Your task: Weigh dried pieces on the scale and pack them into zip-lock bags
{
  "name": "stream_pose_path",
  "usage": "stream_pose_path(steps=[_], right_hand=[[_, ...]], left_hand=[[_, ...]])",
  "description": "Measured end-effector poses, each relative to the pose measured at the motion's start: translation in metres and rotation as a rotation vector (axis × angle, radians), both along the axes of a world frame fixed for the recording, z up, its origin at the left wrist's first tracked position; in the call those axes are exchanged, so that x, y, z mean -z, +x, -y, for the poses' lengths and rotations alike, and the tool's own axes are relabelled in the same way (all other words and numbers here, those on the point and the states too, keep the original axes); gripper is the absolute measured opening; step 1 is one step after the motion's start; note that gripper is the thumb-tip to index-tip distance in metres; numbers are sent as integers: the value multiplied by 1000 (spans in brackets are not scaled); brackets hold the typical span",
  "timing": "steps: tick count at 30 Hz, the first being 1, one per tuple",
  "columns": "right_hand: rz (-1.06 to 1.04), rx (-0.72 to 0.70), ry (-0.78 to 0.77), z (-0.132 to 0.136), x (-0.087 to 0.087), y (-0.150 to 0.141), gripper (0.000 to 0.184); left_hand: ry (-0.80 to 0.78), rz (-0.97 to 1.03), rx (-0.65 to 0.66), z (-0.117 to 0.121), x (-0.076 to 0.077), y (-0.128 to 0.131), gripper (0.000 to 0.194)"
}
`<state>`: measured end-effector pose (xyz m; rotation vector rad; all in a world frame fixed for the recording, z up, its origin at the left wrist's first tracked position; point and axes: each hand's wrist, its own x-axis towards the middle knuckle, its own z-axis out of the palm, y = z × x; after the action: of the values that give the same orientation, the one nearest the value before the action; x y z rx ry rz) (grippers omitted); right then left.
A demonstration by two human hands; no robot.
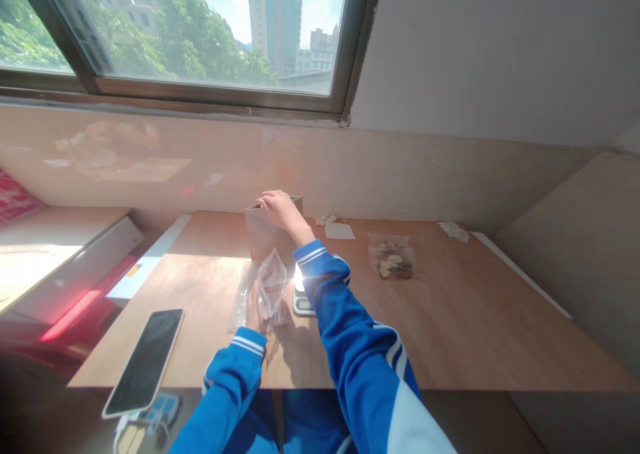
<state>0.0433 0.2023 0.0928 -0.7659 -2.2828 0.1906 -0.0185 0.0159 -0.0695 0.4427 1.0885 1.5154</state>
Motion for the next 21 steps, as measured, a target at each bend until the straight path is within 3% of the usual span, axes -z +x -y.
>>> stream_pose_path(steps=[5,9,12,15,18,21], right_hand=[[-36,36,4,16,-3,23,29],[-156,116,-129,57,2,44,28],[-173,178,-439,94,24,58,31],[-175,227,-695,125,54,69,40],[-306,285,-739,145,77,79,39],[-498,375,-737,154,87,95,44]], left_hand=[[11,154,-21,3,-12,2,67],[2,74,10,4,-7,1,70],[3,-7,58,2,3,0,70],[63,-216,11,1,9,2,66],[168,-450,-29,5,8,7,48],[215,-572,17,14,1,14,33]])
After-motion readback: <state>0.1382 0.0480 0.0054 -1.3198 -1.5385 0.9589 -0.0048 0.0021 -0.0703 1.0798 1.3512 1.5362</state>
